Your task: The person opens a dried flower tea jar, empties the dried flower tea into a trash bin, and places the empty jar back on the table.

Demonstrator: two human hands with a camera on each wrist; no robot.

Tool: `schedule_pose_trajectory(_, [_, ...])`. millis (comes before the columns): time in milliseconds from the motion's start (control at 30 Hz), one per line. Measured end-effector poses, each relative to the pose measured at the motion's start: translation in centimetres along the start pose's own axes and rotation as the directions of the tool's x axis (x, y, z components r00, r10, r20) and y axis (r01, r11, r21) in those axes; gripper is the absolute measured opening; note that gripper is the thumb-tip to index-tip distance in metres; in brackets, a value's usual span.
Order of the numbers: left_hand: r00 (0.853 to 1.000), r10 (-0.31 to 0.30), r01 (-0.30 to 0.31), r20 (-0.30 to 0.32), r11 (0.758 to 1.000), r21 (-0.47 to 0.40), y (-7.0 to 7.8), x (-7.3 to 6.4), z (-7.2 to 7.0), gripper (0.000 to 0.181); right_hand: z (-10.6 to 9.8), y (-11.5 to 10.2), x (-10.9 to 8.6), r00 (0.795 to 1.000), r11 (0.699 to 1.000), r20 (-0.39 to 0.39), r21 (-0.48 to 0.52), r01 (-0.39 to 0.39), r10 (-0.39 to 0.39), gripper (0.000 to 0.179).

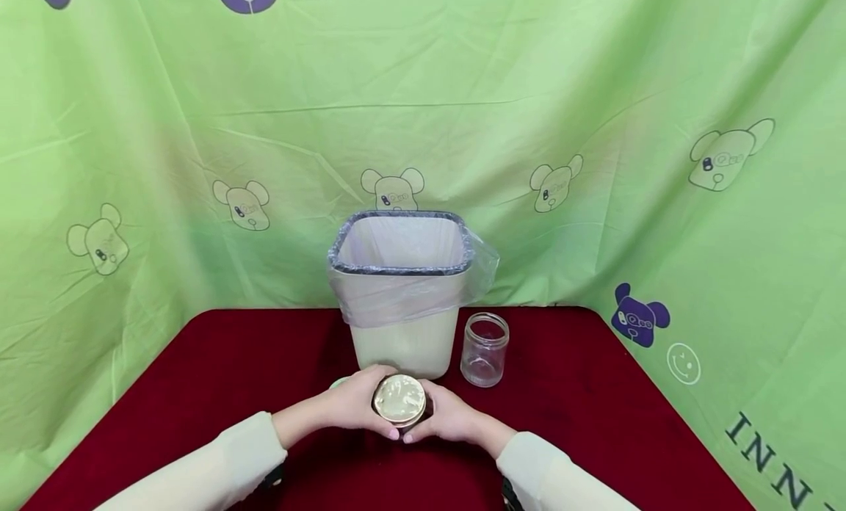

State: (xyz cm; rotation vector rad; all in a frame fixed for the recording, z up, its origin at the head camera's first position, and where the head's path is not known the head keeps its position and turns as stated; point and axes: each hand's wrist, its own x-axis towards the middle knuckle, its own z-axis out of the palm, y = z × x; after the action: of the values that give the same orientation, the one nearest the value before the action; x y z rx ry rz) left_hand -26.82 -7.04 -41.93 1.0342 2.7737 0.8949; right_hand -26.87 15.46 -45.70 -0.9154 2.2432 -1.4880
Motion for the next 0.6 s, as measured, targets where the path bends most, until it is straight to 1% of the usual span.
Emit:
schedule_pose_trajectory(167, [0.997, 0.061, -0.060, 0.053, 0.998, -0.019, -0.5, 0.7, -0.4, 0.090, 0.0, 0.0, 0.1, 1.000, 1.000, -0.004, 0.005, -0.001, 0.001, 0.075])
schedule_pose_trajectory(267, [0.993, 0.084, -0.081, 0.088, 0.996, -0.039, -0.7, 1.1, -0.5, 0.091, 0.1, 0.0, 0.1, 1.000, 1.000, -0.008, 0.009, -0.001, 0.001, 0.074])
schedule_pose_trajectory(367, [0.989, 0.084, -0.080, 0.118, 0.996, -0.044, -0.8, 1.4, -0.6, 0.093, 0.1, 0.0, 0.1, 1.000, 1.000, -0.012, 0.007, -0.005, 0.005, 0.073])
schedule_pose_trajectory(467, [0.987, 0.072, -0.067, 0.143, 0.997, -0.038, -0.8, 1.6, -0.8, 0.091, 0.1, 0.0, 0.1, 1.000, 1.000, -0.013, 0.002, -0.007, 0.007, 0.073])
schedule_pose_trajectory(600, [0.987, 0.065, -0.061, 0.148, 0.998, -0.035, -0.9, 1.7, -0.8, 0.086, 0.1, 0.1, 0.1, 1.000, 1.000, -0.010, 0.006, -0.004, 0.004, 0.074])
